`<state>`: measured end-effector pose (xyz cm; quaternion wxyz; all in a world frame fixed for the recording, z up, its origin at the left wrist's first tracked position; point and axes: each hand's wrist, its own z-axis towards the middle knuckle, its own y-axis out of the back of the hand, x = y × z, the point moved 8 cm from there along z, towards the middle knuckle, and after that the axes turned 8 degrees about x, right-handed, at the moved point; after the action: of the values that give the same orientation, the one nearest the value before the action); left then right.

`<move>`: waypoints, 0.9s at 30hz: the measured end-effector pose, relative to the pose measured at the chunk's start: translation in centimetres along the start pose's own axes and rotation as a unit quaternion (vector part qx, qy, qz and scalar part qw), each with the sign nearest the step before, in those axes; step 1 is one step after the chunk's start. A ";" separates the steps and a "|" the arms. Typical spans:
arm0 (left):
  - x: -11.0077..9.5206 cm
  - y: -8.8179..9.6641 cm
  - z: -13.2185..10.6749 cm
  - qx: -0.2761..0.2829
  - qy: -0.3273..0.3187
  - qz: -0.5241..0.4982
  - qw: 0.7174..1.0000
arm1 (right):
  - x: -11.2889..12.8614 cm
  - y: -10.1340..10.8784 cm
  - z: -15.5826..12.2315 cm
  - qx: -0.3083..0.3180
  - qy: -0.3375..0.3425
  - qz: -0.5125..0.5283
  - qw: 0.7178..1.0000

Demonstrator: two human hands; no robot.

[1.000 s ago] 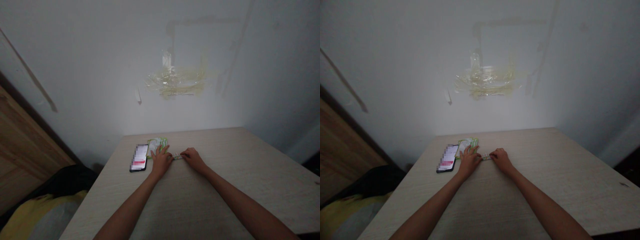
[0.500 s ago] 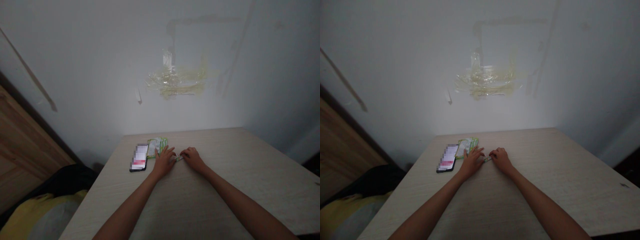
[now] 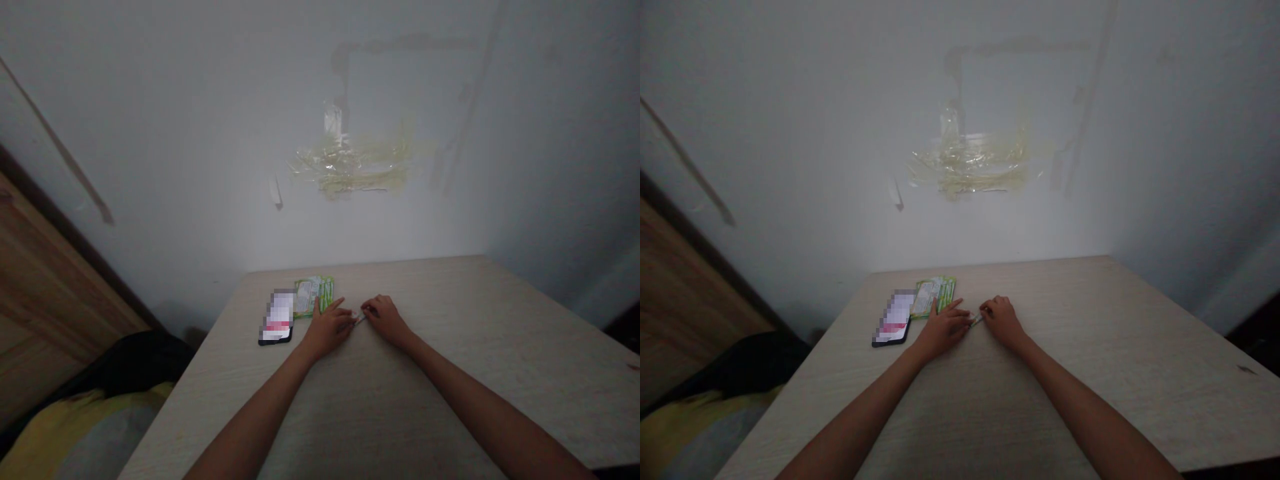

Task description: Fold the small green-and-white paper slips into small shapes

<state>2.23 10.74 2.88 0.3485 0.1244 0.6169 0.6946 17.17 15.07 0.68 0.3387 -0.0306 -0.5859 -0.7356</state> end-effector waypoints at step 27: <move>0.3 0.5 -0.3 -0.032 0.005 0.028 0.999 | 2.7 0.5 -0.9 0.018 0.099 0.020 0.995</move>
<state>1.71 10.71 3.20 0.3295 0.1270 0.5920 0.7244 15.72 12.99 1.99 0.4108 0.0369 -0.5618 -0.7171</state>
